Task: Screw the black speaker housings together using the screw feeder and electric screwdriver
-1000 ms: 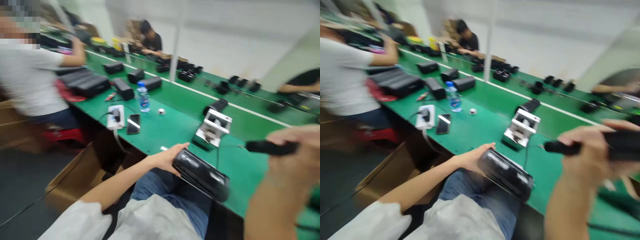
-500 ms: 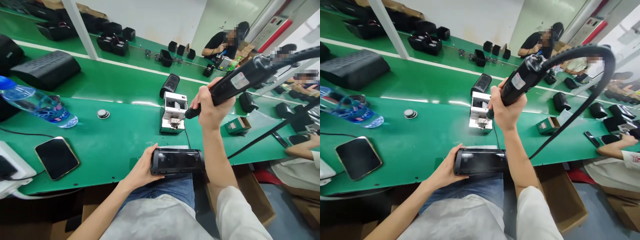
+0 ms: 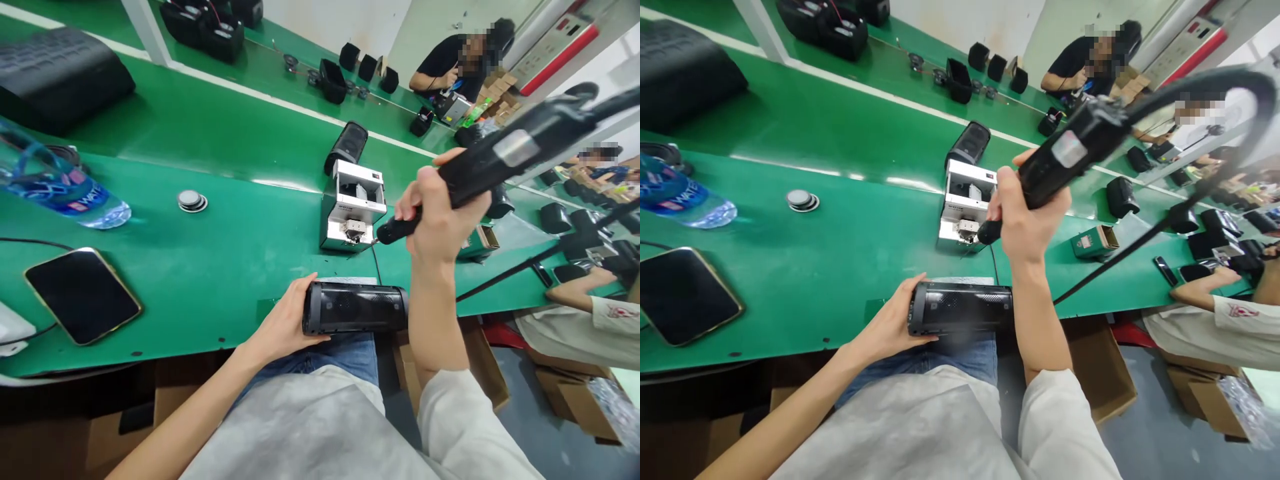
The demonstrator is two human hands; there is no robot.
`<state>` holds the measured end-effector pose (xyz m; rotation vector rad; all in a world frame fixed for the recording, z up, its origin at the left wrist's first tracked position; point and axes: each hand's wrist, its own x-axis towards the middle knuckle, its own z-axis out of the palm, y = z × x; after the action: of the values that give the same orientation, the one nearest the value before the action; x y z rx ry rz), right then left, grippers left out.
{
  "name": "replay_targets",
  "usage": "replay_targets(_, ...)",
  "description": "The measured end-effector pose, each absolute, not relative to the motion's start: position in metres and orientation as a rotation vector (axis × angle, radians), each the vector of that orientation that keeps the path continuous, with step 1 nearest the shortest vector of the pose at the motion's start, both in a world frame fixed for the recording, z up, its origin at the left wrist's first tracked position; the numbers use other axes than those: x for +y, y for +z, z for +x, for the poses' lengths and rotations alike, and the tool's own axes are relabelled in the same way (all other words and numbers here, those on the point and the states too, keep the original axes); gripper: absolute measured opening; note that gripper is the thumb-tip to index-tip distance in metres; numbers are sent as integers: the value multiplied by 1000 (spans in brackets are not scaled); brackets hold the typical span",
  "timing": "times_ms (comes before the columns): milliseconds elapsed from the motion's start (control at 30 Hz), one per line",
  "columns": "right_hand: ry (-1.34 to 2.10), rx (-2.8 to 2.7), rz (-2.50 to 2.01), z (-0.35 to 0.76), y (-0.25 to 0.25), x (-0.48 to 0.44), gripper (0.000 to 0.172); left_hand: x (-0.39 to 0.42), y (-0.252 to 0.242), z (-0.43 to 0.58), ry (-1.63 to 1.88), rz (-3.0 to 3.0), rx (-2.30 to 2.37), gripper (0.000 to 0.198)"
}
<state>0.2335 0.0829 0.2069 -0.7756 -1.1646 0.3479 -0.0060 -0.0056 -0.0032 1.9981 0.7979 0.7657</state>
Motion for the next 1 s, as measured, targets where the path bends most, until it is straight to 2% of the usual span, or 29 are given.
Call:
replay_targets(333, 468, -1189, -701, 181, 243, 30, 16, -5, -3, -5, 752, 2018, 770, 131)
replay_targets(800, 545, -1250, -767, 162, 232, 32, 24, -5, -1, -4, 772, 2003, 776, 128)
replay_targets(900, 716, -1214, -802, 155, 215, 33, 26, -9, -6, -3, 797, 1972, 797, 115)
replay_targets(1000, 942, -1176, -925, 147, 197, 37, 47, -8, -29, -2, 791, 1910, 881, 94)
